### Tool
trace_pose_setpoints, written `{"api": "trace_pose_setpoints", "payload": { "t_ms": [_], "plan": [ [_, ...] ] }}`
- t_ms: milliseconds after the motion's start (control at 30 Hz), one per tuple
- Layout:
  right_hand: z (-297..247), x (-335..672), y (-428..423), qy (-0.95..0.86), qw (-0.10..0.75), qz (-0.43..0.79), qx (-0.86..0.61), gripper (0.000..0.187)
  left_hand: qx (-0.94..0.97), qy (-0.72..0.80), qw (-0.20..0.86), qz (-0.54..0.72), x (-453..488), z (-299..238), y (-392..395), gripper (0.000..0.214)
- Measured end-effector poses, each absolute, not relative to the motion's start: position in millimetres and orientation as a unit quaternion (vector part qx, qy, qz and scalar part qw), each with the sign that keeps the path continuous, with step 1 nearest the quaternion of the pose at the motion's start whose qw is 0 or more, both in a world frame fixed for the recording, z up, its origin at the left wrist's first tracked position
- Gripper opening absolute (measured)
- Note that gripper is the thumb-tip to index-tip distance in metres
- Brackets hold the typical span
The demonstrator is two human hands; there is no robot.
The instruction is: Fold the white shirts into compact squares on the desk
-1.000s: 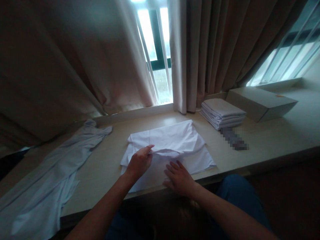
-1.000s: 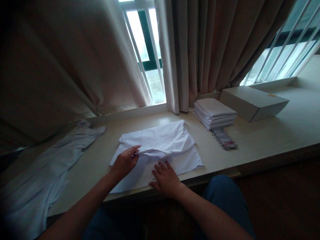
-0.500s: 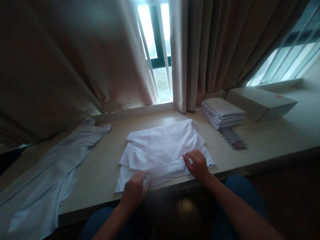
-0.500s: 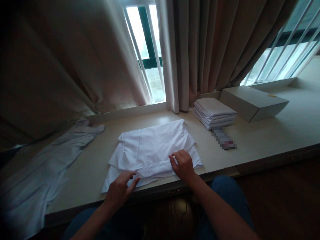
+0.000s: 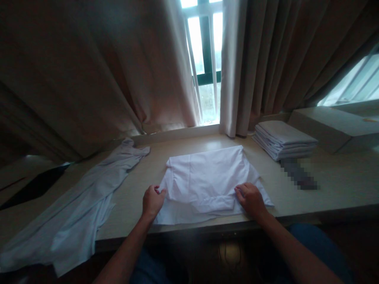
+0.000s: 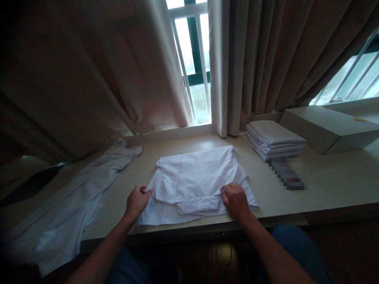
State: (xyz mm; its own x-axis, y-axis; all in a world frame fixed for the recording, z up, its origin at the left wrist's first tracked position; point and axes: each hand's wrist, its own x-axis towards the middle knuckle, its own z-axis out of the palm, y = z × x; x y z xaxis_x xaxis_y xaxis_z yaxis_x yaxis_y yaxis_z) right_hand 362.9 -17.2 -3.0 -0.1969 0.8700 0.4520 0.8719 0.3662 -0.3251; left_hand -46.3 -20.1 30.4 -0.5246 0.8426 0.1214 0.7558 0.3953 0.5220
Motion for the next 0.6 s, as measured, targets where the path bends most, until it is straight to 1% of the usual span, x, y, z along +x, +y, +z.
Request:
{"api": "trace_pose_setpoints", "payload": {
  "t_ms": [100,333,500,600],
  "plan": [
    [-9.5,361.9,-9.4,-0.764,0.267,-0.017,-0.588,0.015,0.445,0.849,0.116,0.259,-66.0,32.6,6.8,0.040],
    [-11.3,359.6,-8.3,-0.764,0.252,-0.024,-0.593,0.013,0.390,0.855,0.223,0.261,-76.6,26.1,30.3,0.023],
    [-10.5,360.8,-6.6,-0.761,0.248,-0.017,-0.599,0.014,0.348,0.834,0.299,0.307,-82.6,31.3,40.5,0.021],
    [-9.7,360.5,-6.4,-0.760,0.248,-0.016,-0.601,0.014,0.322,0.797,0.367,0.355,-80.0,34.8,45.8,0.020]
  ]
}}
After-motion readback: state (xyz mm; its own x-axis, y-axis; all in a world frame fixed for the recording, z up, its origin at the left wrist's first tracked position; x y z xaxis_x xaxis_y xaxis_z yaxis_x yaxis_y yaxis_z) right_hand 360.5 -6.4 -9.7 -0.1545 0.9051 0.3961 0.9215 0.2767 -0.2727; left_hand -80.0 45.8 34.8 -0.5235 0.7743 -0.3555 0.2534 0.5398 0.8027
